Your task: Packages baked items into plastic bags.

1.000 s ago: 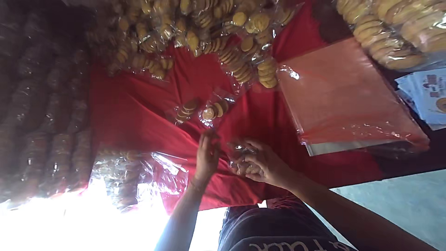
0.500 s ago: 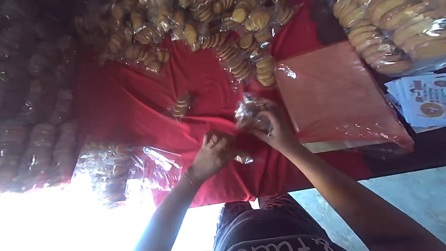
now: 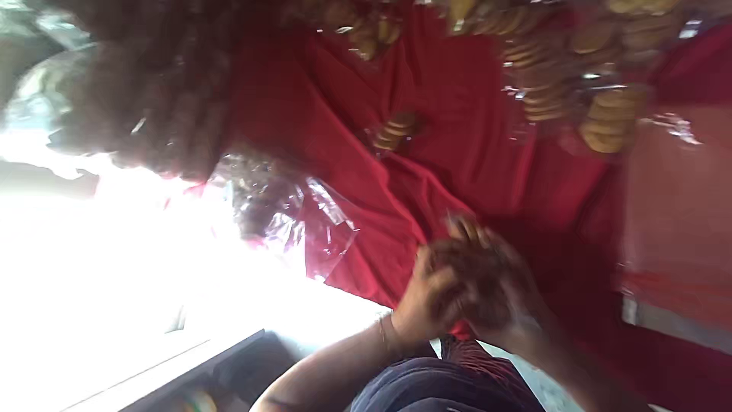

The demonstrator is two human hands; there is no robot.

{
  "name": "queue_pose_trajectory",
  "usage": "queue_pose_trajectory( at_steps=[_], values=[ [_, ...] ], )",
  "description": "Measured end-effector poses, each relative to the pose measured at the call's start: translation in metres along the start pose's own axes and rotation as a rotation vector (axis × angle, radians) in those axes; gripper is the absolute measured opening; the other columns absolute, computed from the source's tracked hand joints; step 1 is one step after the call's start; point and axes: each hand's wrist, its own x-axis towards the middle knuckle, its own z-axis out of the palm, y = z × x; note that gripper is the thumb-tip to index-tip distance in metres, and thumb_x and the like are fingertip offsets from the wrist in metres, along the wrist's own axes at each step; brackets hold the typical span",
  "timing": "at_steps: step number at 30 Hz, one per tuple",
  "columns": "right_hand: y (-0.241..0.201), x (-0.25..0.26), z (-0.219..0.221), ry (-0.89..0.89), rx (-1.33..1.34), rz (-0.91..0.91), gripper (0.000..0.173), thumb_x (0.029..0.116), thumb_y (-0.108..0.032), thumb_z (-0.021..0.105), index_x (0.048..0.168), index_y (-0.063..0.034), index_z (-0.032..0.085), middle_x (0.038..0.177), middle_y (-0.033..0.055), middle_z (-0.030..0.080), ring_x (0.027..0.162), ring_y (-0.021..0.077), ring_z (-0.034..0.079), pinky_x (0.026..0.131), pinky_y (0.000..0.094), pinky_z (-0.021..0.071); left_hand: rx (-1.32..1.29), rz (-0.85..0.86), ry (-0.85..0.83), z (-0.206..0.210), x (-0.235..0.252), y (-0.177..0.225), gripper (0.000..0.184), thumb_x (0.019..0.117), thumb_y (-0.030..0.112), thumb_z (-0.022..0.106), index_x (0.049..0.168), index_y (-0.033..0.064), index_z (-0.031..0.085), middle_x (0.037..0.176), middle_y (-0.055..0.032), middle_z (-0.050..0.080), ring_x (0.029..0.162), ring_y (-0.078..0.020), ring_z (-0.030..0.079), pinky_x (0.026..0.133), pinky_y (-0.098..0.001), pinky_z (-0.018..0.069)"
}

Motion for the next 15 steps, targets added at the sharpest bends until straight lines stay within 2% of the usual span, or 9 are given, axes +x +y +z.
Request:
queue_pose_trajectory(
  at_steps=[1,4,5,7,9,11,12,14,15],
  values=[
    [-0.013,-0.018,-0.001,-0.063,0.116,0.047,0.073,0.0862,-0.046,0.075,0.148,-0.0216,0.045,0.157,0.0095,0.041,0.145,0.0179,0.041,0.119,0.0378,0.0385,-0.057,-0.081,-0.031,-0.003,-0.016,0.023,0.033,0.1023,0.033,0.058,0.103,0.0010,0.065,0.133,-0.0210,0.053,0.131,-0.0229,0.049,0.111,-0.0352,0.0407],
    [-0.041,-0.052,0.004,-0.293,0.696,0.199,0.057,0.0939,-0.036,0.071,0.143,-0.0102,0.056,0.146,0.0058,0.056,0.135,0.0145,0.052,0.114,0.0349,0.0442,-0.040,-0.231,-0.107,-0.035,-0.045,0.058,0.058,0.1048,0.049,0.048,0.119,-0.0052,0.059,0.142,-0.0236,0.048,0.131,-0.0234,0.052,0.106,-0.0354,0.0490],
    [-0.045,-0.055,0.004,-0.369,0.932,0.293,0.057,0.0935,-0.030,0.071,0.144,-0.0094,0.054,0.144,0.0043,0.059,0.132,0.0149,0.056,0.112,0.0356,0.0475,0.150,-0.257,-0.100,-0.056,-0.047,0.058,0.049,0.1068,0.041,0.047,0.112,-0.0042,0.063,0.143,-0.0228,0.050,0.133,-0.0240,0.052,0.108,-0.0367,0.0473],
    [-0.051,-0.050,0.000,-0.418,1.111,0.474,0.041,0.0893,-0.029,0.075,0.130,-0.0260,0.066,0.118,-0.0074,0.073,0.109,0.0067,0.068,0.095,0.0290,0.0566,0.751,-0.342,-0.130,-0.105,-0.039,0.041,0.025,0.0974,0.021,0.060,0.097,0.0017,0.075,0.147,-0.0207,0.054,0.142,-0.0375,0.044,0.114,-0.0572,0.0326],
    [-0.052,-0.038,-0.001,-0.405,1.122,0.592,0.028,0.0867,-0.028,0.075,0.114,-0.0334,0.074,0.105,-0.0145,0.075,0.098,0.0000,0.068,0.088,0.0226,0.0567,1.189,-0.655,-0.298,-0.156,-0.018,0.023,0.025,0.0987,0.013,0.056,0.107,-0.0002,0.075,0.157,-0.0160,0.045,0.147,-0.0421,0.036,0.117,-0.0655,0.0221],
    [-0.045,-0.019,0.014,-0.425,1.212,0.584,0.023,0.0895,-0.033,0.074,0.112,-0.0293,0.075,0.103,-0.0109,0.074,0.096,0.0025,0.068,0.087,0.0241,0.0564,1.374,-0.969,-0.431,-0.197,0.003,0.013,0.032,0.1017,0.002,0.042,0.121,-0.0066,0.066,0.156,-0.0185,0.044,0.138,-0.0424,0.045,0.110,-0.0590,0.0356],
    [-0.052,-0.005,0.024,-0.385,1.233,0.609,0.024,0.0861,-0.032,0.077,0.110,-0.0290,0.077,0.101,-0.0107,0.075,0.094,0.0020,0.069,0.085,0.0232,0.0580,1.357,-1.045,-0.435,-0.215,0.009,0.012,0.036,0.1036,0.000,0.036,0.129,-0.0080,0.060,0.152,-0.0212,0.047,0.134,-0.0427,0.050,0.108,-0.0563,0.0414],
    [-0.062,0.024,0.054,-0.350,1.309,0.654,0.025,0.0802,-0.028,0.080,0.105,-0.0260,0.077,0.098,-0.0058,0.076,0.089,0.0069,0.072,0.080,0.0276,0.0607,1.195,-0.992,-0.366,-0.247,0.007,0.016,0.041,0.1067,0.002,0.034,0.145,-0.0002,0.050,0.147,-0.0228,0.050,0.125,-0.0427,0.058,0.103,-0.0543,0.0474],
    [-0.065,0.043,0.076,-0.397,1.365,0.611,0.023,0.0819,-0.029,0.079,0.105,-0.0250,0.076,0.097,-0.0038,0.075,0.088,0.0089,0.072,0.078,0.0291,0.0609,1.103,-0.893,-0.356,-0.259,0.002,0.021,0.049,0.1024,-0.003,0.039,0.150,0.0050,0.048,0.151,-0.0194,0.047,0.124,-0.0397,0.059,0.103,-0.0526,0.0491]
  ],
)
